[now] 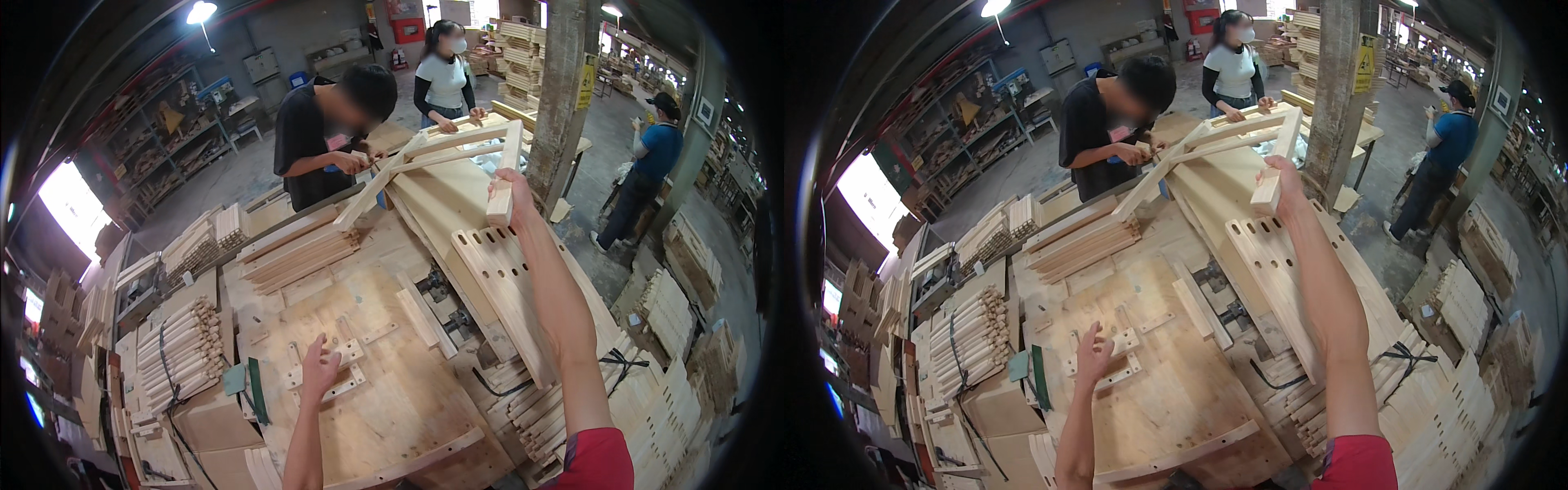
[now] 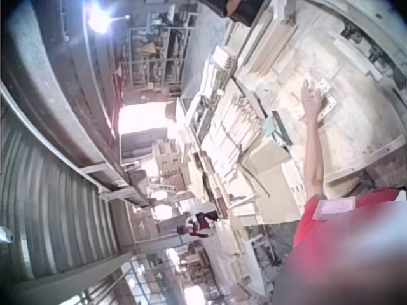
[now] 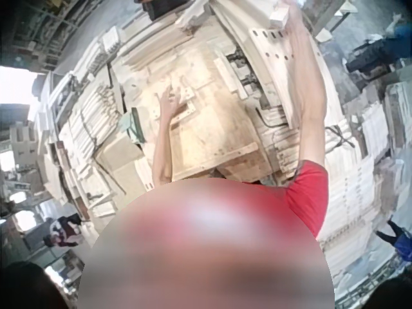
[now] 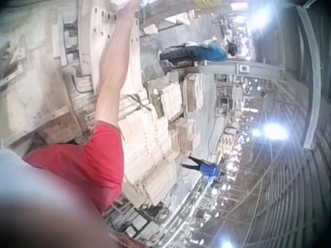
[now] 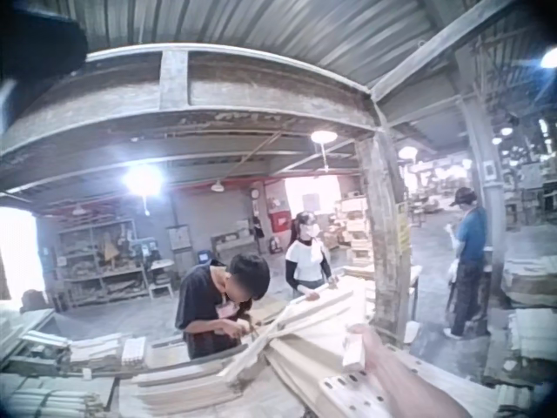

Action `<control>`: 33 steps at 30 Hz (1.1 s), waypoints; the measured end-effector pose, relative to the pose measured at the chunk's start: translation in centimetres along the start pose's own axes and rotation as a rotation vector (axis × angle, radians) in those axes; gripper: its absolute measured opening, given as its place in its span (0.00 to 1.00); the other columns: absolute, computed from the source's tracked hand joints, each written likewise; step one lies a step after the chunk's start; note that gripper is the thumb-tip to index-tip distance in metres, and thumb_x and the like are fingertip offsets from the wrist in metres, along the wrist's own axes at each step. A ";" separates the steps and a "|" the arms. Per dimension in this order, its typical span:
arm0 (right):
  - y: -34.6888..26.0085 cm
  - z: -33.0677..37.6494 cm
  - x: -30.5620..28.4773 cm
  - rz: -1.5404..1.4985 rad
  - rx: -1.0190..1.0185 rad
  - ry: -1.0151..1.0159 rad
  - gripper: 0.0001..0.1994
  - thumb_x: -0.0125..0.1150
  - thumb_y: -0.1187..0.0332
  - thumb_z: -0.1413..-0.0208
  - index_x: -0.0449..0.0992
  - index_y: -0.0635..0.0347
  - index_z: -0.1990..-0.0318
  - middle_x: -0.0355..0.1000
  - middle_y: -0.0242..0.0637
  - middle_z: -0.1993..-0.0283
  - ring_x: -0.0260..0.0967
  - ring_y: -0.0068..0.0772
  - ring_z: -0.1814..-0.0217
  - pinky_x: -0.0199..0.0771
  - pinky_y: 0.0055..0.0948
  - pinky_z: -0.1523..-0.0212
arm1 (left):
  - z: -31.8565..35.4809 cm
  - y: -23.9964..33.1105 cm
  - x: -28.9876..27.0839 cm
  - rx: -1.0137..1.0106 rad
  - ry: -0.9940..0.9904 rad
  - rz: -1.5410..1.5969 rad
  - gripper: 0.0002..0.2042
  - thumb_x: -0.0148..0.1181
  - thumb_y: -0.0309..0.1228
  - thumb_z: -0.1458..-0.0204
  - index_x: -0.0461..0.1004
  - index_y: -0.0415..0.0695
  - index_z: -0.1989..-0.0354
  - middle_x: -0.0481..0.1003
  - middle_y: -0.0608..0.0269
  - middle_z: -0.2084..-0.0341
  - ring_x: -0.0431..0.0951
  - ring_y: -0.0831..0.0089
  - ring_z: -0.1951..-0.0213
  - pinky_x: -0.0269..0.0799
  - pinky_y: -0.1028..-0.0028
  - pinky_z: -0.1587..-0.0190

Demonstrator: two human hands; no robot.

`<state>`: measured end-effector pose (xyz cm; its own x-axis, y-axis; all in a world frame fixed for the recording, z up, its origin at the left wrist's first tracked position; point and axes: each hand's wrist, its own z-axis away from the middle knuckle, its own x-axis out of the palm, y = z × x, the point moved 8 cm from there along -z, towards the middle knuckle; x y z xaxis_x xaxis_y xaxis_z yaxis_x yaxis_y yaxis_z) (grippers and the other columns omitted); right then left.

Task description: The person assembles wooden furniture frames on a workbench in a factory. They repeatedly pick up wooden slats and side panels, align them, and use a hammer to tap the joints together. The person then lifts the assembled frame and places it on a stack before repeating the process with new parts.

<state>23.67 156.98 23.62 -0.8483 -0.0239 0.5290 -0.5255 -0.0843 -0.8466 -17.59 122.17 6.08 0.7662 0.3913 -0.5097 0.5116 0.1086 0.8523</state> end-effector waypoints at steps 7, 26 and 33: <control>1.1 -4.1 -3.7 -0.026 -0.026 -0.054 0.08 0.56 0.64 0.39 0.68 0.56 0.60 0.70 0.35 0.75 0.70 0.29 0.77 0.75 0.31 0.75 | 5.7 -3.3 -2.3 -0.076 0.059 0.089 0.30 0.65 0.28 0.47 0.68 0.37 0.34 0.75 0.53 0.46 0.78 0.71 0.57 0.77 0.72 0.56; 10.7 -12.0 -5.2 0.110 0.029 0.225 0.22 0.58 0.68 0.37 0.65 0.71 0.40 0.71 0.49 0.57 0.75 0.45 0.61 0.81 0.52 0.65 | 16.8 -6.4 -0.3 -0.293 0.151 0.119 0.26 0.63 0.27 0.44 0.70 0.34 0.36 0.77 0.55 0.51 0.78 0.74 0.62 0.76 0.74 0.59; 5.7 -8.1 -4.7 0.993 0.043 0.120 0.25 0.62 0.64 0.43 0.74 0.75 0.42 0.78 0.58 0.51 0.77 0.54 0.48 0.79 0.44 0.48 | 17.5 -6.9 2.3 -0.300 0.039 0.116 0.26 0.63 0.26 0.44 0.70 0.34 0.36 0.77 0.59 0.53 0.74 0.77 0.62 0.73 0.77 0.59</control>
<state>24.15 164.64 15.88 -0.9037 -0.0022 -0.4283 0.4255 -0.1170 -0.8973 -12.52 106.32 -3.01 0.7940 0.4512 -0.4074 0.2798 0.3237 0.9038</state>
